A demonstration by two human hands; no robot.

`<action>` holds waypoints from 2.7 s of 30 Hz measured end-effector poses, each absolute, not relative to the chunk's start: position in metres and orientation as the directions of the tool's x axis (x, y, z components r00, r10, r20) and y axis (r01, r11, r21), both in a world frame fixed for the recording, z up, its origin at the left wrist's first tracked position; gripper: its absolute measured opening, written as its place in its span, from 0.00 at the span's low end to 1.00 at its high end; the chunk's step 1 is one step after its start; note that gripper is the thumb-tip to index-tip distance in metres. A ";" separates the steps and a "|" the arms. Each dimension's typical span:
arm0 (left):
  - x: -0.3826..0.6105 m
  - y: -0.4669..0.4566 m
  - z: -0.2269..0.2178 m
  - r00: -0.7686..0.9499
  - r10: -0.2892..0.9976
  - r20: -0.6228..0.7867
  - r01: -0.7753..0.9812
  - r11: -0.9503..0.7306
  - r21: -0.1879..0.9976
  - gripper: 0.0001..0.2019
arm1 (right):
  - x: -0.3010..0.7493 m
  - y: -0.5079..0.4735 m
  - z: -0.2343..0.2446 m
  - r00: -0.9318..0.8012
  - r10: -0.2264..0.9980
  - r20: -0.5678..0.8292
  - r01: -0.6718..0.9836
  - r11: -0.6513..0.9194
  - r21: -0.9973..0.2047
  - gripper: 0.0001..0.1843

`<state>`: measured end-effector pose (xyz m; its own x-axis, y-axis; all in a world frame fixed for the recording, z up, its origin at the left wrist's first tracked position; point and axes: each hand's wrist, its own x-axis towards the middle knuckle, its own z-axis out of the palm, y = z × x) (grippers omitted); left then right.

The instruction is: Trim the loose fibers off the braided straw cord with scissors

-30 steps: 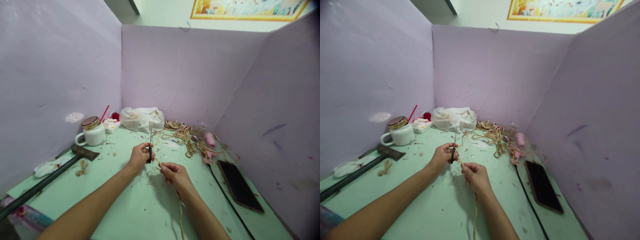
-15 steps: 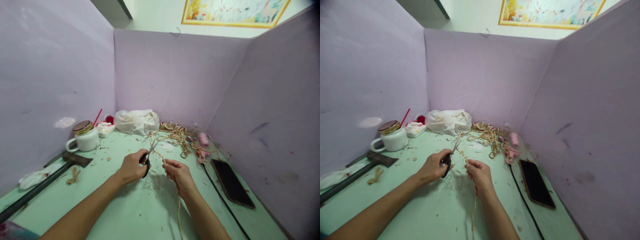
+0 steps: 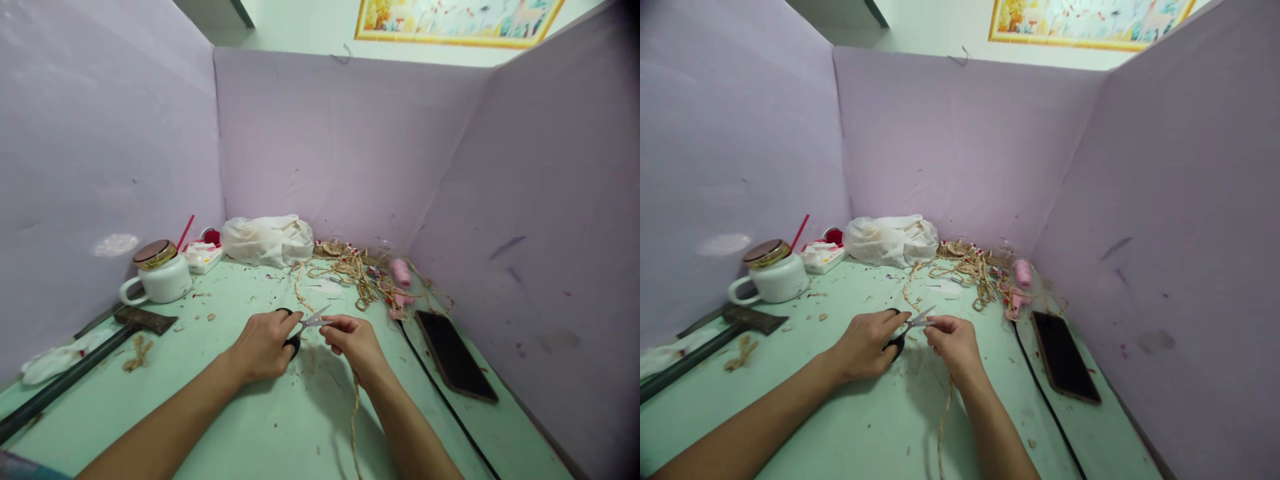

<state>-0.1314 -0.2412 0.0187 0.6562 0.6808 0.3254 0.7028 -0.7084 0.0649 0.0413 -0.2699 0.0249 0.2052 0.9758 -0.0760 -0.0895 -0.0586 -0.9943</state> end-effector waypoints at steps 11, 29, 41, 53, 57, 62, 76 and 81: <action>-0.132 -0.241 0.016 0.701 0.676 0.229 0.684 -0.728 0.055 0.26 | 0.050 -0.273 0.030 0.041 0.993 -0.113 -0.044 -0.111 -0.993 0.09; -0.129 -0.243 0.019 0.619 0.725 0.303 0.590 -0.683 0.429 0.11 | 0.050 -0.269 0.026 0.088 0.988 -0.123 -0.167 -0.107 -0.980 0.07; -0.118 -0.242 0.018 0.289 0.904 0.313 0.159 -0.368 0.916 0.11 | 0.037 -0.275 0.023 0.035 0.986 -0.166 -0.107 -0.161 -0.981 0.12; -0.102 -0.232 0.021 0.142 0.989 0.031 -0.271 0.008 0.963 0.21 | 0.029 -0.276 0.012 -0.017 0.993 -0.117 -0.056 -0.117 -0.992 0.12; -0.097 -0.237 0.016 0.211 0.974 -0.080 -0.257 0.134 0.957 0.19 | 0.027 -0.275 0.004 -0.009 0.996 0.094 -0.062 0.093 -0.994 0.06; -0.092 -0.234 0.011 0.299 0.945 -0.134 -0.180 0.194 0.964 0.17 | 0.025 -0.273 0.001 0.022 0.979 0.203 -0.062 0.204 -0.977 0.05; -0.125 -0.241 0.013 0.567 0.737 0.367 0.717 -0.661 0.221 0.23 | 0.044 -0.268 0.020 0.167 0.975 -0.144 -0.261 -0.097 -0.961 0.12; -0.125 -0.241 0.014 0.595 0.724 0.350 0.739 -0.664 0.117 0.24 | 0.041 -0.270 0.021 0.139 0.987 -0.084 -0.219 -0.052 -0.974 0.13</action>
